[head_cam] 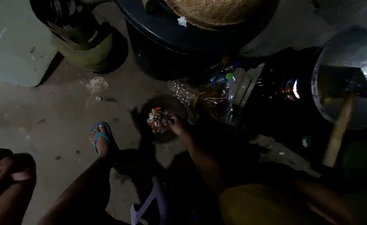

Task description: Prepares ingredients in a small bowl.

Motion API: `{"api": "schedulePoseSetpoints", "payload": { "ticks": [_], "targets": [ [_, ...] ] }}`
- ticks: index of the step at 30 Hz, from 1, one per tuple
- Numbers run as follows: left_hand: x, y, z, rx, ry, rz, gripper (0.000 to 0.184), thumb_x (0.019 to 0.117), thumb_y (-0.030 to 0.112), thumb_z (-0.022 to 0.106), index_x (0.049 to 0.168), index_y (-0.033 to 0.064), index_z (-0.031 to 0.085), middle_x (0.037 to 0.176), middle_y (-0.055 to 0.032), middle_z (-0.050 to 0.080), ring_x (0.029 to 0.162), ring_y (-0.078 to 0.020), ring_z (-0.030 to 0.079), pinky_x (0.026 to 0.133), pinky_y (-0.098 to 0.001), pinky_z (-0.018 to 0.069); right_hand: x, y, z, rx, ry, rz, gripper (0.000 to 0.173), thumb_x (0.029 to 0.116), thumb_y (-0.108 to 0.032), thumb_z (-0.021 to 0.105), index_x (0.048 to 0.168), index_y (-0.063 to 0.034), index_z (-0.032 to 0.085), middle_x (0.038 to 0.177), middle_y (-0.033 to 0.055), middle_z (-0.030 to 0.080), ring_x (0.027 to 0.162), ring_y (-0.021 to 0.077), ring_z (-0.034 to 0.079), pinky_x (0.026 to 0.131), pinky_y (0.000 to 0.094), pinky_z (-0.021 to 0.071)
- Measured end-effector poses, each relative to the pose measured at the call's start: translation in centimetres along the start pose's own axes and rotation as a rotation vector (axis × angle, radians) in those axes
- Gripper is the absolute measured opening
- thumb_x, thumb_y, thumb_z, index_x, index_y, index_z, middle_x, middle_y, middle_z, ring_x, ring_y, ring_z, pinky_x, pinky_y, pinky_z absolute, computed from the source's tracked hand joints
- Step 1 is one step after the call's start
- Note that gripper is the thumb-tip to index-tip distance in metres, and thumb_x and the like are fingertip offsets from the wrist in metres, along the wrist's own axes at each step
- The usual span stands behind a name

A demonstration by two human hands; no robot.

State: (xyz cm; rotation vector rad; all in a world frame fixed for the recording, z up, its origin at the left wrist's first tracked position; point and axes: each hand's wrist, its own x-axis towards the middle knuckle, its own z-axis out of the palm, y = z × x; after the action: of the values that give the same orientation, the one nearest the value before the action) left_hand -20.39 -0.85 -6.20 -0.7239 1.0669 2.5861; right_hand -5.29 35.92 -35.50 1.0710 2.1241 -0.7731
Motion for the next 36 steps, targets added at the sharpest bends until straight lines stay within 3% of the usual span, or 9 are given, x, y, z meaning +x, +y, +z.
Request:
{"api": "schedulePoseSetpoints", "payload": {
  "ticks": [3, 7, 10, 14, 16, 21, 26, 30, 36],
  "targets": [
    [0.1, -0.8, 0.1, -0.003, 0.005, 0.012, 0.041, 0.1060, 0.004, 0.026, 0.078, 0.0020, 0.056, 0.054, -0.0017, 0.051, 0.047, -0.0061, 0.052, 0.053, -0.0177, 0.0519, -1.6, -2.9, 2.6, -0.218, -0.088, 0.017, 0.049, 0.1106, -0.040, 0.040, 0.154, -0.0195, 0.045, 0.137, 0.0172, 0.065, 0.128, 0.0369, 0.062, 0.105, 0.0592, 0.0479],
    [0.9, -0.9, -1.0, 0.030, -0.047, 0.026, 0.041, 0.1046, 0.003, 0.029, 0.076, 0.0043, 0.058, 0.057, 0.0004, 0.053, 0.050, -0.0041, 0.054, 0.056, -0.0151, 0.0520, 2.2, -3.7, 0.8, -0.238, -0.145, -0.075, 0.046, 0.1052, -0.038, 0.052, 0.148, -0.0195, 0.053, 0.133, 0.0206, 0.065, 0.125, 0.0431, 0.061, 0.100, 0.0686, 0.0471],
    [1.1, -0.1, -1.3, 0.013, -0.023, 0.008, 0.039, 0.1050, 0.003, 0.027, 0.081, 0.0035, 0.057, 0.059, -0.0012, 0.053, 0.051, -0.0047, 0.054, 0.056, -0.0151, 0.0514, 1.2, -2.4, -1.7, -0.272, -0.191, -0.113, 0.044, 0.1075, -0.039, 0.050, 0.146, -0.0182, 0.056, 0.137, 0.0190, 0.064, 0.129, 0.0401, 0.059, 0.106, 0.0641, 0.0445],
    [0.8, -0.1, -2.1, 0.059, -0.019, 0.006, 0.042, 0.1061, 0.003, 0.023, 0.079, 0.0029, 0.056, 0.059, -0.0028, 0.054, 0.049, -0.0053, 0.055, 0.053, -0.0150, 0.0525, -1.9, -0.4, 2.2, -0.433, -0.109, -0.053, 0.049, 0.1102, -0.041, 0.040, 0.155, -0.0214, 0.044, 0.133, 0.0190, 0.066, 0.124, 0.0392, 0.064, 0.102, 0.0594, 0.0502],
    [0.7, -0.8, -1.4, 0.025, -0.035, 0.004, 0.042, 0.1048, 0.003, 0.025, 0.076, 0.0046, 0.056, 0.055, 0.0000, 0.051, 0.047, -0.0034, 0.052, 0.051, -0.0138, 0.0489, -1.2, -2.6, 1.9, -0.449, -0.129, -0.073, 0.049, 0.1112, -0.037, 0.040, 0.157, -0.0204, 0.042, 0.136, 0.0213, 0.064, 0.126, 0.0416, 0.061, 0.102, 0.0614, 0.0483],
    [0.5, -0.8, -0.5, -0.006, -0.116, 0.034, 0.042, 0.1049, 0.006, 0.030, 0.076, 0.0045, 0.060, 0.055, 0.0003, 0.053, 0.049, -0.0054, 0.054, 0.055, -0.0174, 0.0520, 4.4, -6.8, -4.4, -0.271, -0.343, -0.153, 0.044, 0.1048, -0.027, 0.058, 0.134, 0.0064, 0.059, 0.136, 0.0304, 0.059, 0.129, 0.0453, 0.056, 0.107, 0.0657, 0.0421],
    [0.1, -0.9, -0.3, -0.032, -0.079, 0.034, 0.040, 0.1041, 0.005, 0.028, 0.077, 0.0037, 0.058, 0.056, -0.0012, 0.052, 0.049, -0.0068, 0.055, 0.054, -0.0187, 0.0530, 2.6, -3.5, -1.2, -0.209, -0.122, -0.079, 0.044, 0.1072, -0.039, 0.050, 0.146, -0.0193, 0.056, 0.135, 0.0192, 0.065, 0.127, 0.0403, 0.061, 0.105, 0.0637, 0.0464],
    [0.5, -0.8, -0.8, 0.015, -0.066, -0.015, 0.039, 0.1048, 0.003, 0.028, 0.078, 0.0040, 0.056, 0.056, -0.0004, 0.051, 0.048, -0.0048, 0.053, 0.053, -0.0162, 0.0515, -1.4, -2.7, 3.5, -0.340, -0.112, -0.026, 0.048, 0.1106, -0.039, 0.040, 0.155, -0.0213, 0.044, 0.136, 0.0178, 0.065, 0.126, 0.0377, 0.063, 0.103, 0.0589, 0.0500],
    [1.2, -1.3, -1.9, 0.043, -0.074, 0.032, 0.038, 0.1054, 0.005, 0.032, 0.078, 0.0066, 0.058, 0.058, 0.0019, 0.053, 0.049, -0.0016, 0.053, 0.053, -0.0123, 0.0495, 2.1, -2.8, -1.4, -0.254, -0.190, -0.144, 0.045, 0.1071, -0.041, 0.050, 0.146, -0.0196, 0.056, 0.137, 0.0178, 0.064, 0.128, 0.0393, 0.060, 0.106, 0.0648, 0.0458]
  ]
}}
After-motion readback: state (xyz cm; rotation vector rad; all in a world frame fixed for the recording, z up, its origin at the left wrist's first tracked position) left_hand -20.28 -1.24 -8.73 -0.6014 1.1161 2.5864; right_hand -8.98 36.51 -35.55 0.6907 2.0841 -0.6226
